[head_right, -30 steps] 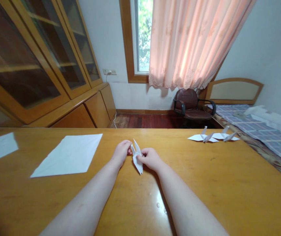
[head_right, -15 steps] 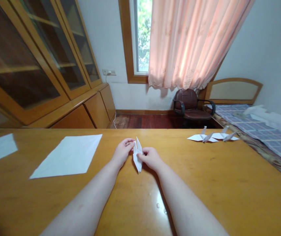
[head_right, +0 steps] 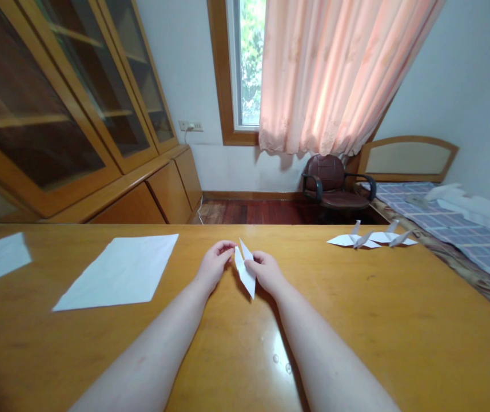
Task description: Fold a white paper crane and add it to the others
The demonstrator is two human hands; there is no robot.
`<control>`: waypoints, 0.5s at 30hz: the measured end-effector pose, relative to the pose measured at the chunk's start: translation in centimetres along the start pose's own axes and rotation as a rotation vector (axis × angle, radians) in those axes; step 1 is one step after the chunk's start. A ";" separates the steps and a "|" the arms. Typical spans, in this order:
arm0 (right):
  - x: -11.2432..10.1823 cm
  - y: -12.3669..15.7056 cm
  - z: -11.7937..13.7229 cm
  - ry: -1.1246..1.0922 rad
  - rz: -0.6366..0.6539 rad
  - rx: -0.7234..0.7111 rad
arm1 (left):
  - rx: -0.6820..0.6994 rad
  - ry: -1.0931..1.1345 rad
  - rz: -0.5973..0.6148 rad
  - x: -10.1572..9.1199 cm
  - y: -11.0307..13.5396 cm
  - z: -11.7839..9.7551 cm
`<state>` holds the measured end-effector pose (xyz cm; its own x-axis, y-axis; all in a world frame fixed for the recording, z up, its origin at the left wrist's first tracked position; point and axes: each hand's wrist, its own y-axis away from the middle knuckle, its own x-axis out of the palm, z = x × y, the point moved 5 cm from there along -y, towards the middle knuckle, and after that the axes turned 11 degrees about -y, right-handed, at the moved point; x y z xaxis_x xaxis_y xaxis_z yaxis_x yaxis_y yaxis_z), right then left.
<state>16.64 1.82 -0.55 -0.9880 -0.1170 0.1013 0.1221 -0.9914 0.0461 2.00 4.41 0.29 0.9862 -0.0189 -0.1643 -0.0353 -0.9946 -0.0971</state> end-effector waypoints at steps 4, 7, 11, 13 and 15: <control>0.1 0.1 0.0 -0.057 0.008 0.050 | 0.054 -0.125 -0.006 -0.1 0.1 -0.1; 0.1 0.1 0.0 -0.085 0.014 0.071 | 0.067 -0.102 0.013 0.1 0.2 -0.3; 0.1 0.1 0.1 -0.099 0.018 0.074 | 0.072 -0.133 0.051 0.2 0.3 -0.9; 0.2 0.1 0.1 -0.089 0.023 0.095 | 0.081 -0.188 0.052 0.2 0.4 -1.1; 0.3 0.2 0.1 -0.066 0.035 0.117 | 0.092 -0.233 0.047 0.1 0.5 -1.3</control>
<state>16.41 1.62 -0.41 -0.9750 -0.1440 0.1695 0.1708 -0.9728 0.1564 2.28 3.75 1.48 0.9196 -0.0306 -0.3917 -0.1054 -0.9797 -0.1707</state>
